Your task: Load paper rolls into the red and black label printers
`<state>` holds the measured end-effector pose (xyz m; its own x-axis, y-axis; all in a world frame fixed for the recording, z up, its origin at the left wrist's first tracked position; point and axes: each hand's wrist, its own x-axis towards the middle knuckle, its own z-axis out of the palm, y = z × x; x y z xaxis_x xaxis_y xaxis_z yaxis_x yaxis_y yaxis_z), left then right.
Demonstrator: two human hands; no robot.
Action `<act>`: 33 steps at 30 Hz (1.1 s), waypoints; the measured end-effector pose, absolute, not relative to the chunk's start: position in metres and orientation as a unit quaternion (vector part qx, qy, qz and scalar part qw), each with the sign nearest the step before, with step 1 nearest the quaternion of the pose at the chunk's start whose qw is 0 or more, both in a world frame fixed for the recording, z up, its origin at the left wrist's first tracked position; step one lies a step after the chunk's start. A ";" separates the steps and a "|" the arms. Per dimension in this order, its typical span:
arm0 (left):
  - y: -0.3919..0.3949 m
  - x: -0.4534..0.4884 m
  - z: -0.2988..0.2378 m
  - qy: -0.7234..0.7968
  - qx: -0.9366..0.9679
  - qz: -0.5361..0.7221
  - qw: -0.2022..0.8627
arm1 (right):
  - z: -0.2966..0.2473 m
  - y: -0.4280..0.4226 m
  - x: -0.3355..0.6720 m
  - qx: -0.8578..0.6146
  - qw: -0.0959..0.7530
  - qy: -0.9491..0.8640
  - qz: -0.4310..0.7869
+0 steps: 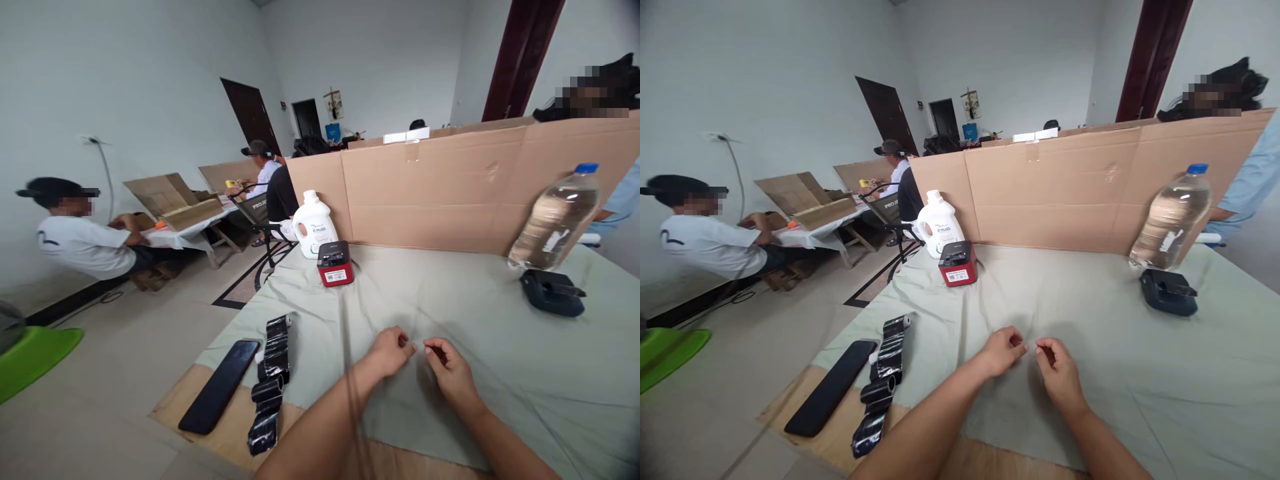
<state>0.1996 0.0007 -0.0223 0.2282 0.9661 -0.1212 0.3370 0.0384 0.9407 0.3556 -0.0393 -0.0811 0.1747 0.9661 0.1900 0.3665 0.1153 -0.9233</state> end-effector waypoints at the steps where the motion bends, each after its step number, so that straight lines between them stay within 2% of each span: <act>1: 0.010 0.198 -0.011 0.543 0.632 0.309 0.459 | -0.081 -0.039 0.357 -0.589 0.483 -0.570 0.309; 8: 0.133 0.144 0.079 0.665 0.632 0.340 0.208 | -0.072 -0.038 0.362 -0.572 0.433 -0.621 0.314; 11: 0.170 0.117 0.085 0.795 0.541 0.251 0.111 | -0.068 -0.038 0.362 -0.561 0.427 -0.634 0.317; 14: 0.179 0.106 0.064 0.854 0.476 0.183 0.103 | -0.065 -0.040 0.362 -0.556 0.422 -0.642 0.318; 20: 0.165 0.113 0.024 0.827 0.502 0.255 0.007 | -0.061 -0.041 0.360 -0.553 0.417 -0.653 0.307; 27: 0.138 0.126 0.051 0.801 0.532 0.276 0.019 | -0.062 -0.041 0.360 -0.538 0.467 -0.639 0.290; 33: 0.053 0.168 0.058 0.696 0.647 0.310 0.035 | -0.064 -0.038 0.377 -0.559 0.562 -0.545 0.274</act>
<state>0.1684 0.0528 0.0579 -0.1613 0.9218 0.3525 0.8789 -0.0283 0.4762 0.3773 -0.0376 -0.0639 0.2554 0.9172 0.3058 0.3014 0.2249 -0.9266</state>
